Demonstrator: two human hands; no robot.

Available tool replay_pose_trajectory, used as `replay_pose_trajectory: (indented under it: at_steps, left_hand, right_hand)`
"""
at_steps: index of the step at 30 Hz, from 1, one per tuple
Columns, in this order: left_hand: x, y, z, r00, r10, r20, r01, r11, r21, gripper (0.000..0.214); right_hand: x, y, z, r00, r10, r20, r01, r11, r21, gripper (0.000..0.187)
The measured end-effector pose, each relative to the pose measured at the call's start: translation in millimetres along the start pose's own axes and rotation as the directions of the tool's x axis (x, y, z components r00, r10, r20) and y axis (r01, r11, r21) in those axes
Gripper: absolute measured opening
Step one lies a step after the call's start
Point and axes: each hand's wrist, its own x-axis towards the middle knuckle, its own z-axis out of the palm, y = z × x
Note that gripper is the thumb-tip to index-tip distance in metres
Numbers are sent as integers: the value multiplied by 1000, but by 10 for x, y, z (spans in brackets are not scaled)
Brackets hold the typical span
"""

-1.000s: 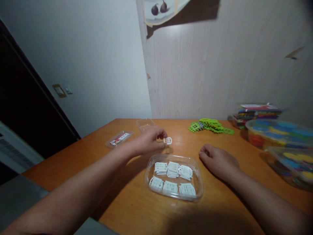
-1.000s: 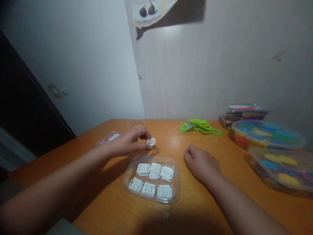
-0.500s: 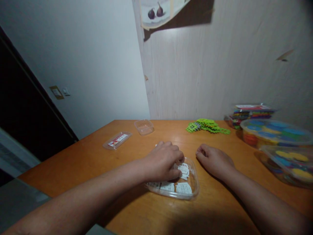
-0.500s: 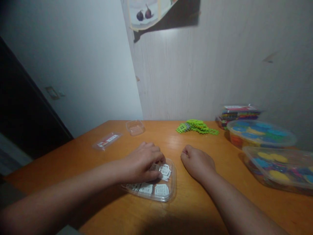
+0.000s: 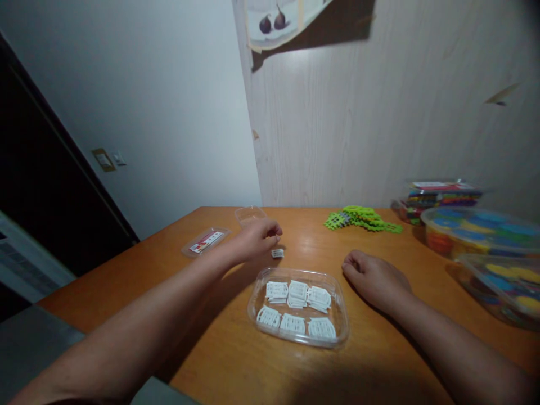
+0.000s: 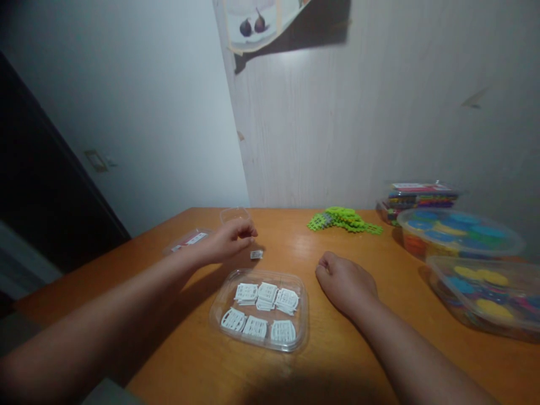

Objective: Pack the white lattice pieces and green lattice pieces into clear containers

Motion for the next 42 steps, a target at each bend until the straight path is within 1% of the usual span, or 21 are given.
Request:
replay_pose_trajectory:
  at_steps: [2,4,6,9,12,16,18,22,25,26,28,30,33,36,39,42]
  left_hand:
    - [24,-155,58,997,-74,39,73,997,17,11]
    - [12,-237,127,980,-139,140,141,990,-5,14]
    - [-16,-276,198,960,-155,232,170,984,-45,19]
    - [-46,-325,288,941,-164,297,195,978,-76,22]
    - [-48,-380,344,934,-186,306,215,975,-61,24]
    - [-45,-418,372,936,-225,270,246,968,-47,25]
    - [-49,-421,378,937,-240,253,260,964,-48,25]
    - [-66,-380,346,949,-231,213,252,965,-78,21]
    - [-88,-241,220,961,-204,185,224,969,-99,16]
    - [-98,-166,159,972,-179,151,193,977,-86,17]
    - [-130,20,28,996,-68,55,70,997,-36,19]
    - [-183,233,-77,999,34,19,-34,999,-11,19]
    - [-292,542,-126,986,156,58,-156,988,-11,21]
    - [-389,771,-59,958,242,153,-246,969,7,20]
    - [-426,896,49,933,270,237,-287,957,42,24]
    - [-408,938,141,926,260,275,-297,950,100,27]
  right_hand:
    - [-4,-5,0,1000,5,-3,-5,1000,1,25]
    - [-4,-6,1,1000,7,-2,-7,1000,4,25]
    - [0,0,4,1000,4,0,-4,1000,9,25]
    - [10,13,9,1000,-1,5,1,1000,11,25]
    - [12,14,11,1000,1,9,-1,1000,11,25]
    - [2,-2,6,1000,6,4,-6,1000,5,26]
    - [-1,-4,4,1000,11,8,-11,1000,2,26]
    - [1,8,6,1000,9,10,-9,1000,7,27]
    - [6,14,8,1000,3,-1,-3,1000,14,26]
    - [8,13,8,1000,3,-4,-3,1000,14,26]
    - [9,9,6,1000,4,-6,-4,1000,13,25]
    - [6,2,2,1000,9,-7,-9,1000,10,25]
    - [-2,-7,-4,1000,11,-7,-11,1000,3,26]
    - [-6,-11,-5,1000,7,-7,-7,1000,-1,27]
    - [-3,-12,-5,1000,3,-9,-3,1000,-3,28]
    - [-4,-17,-10,1000,-3,-13,3,1000,2,27]
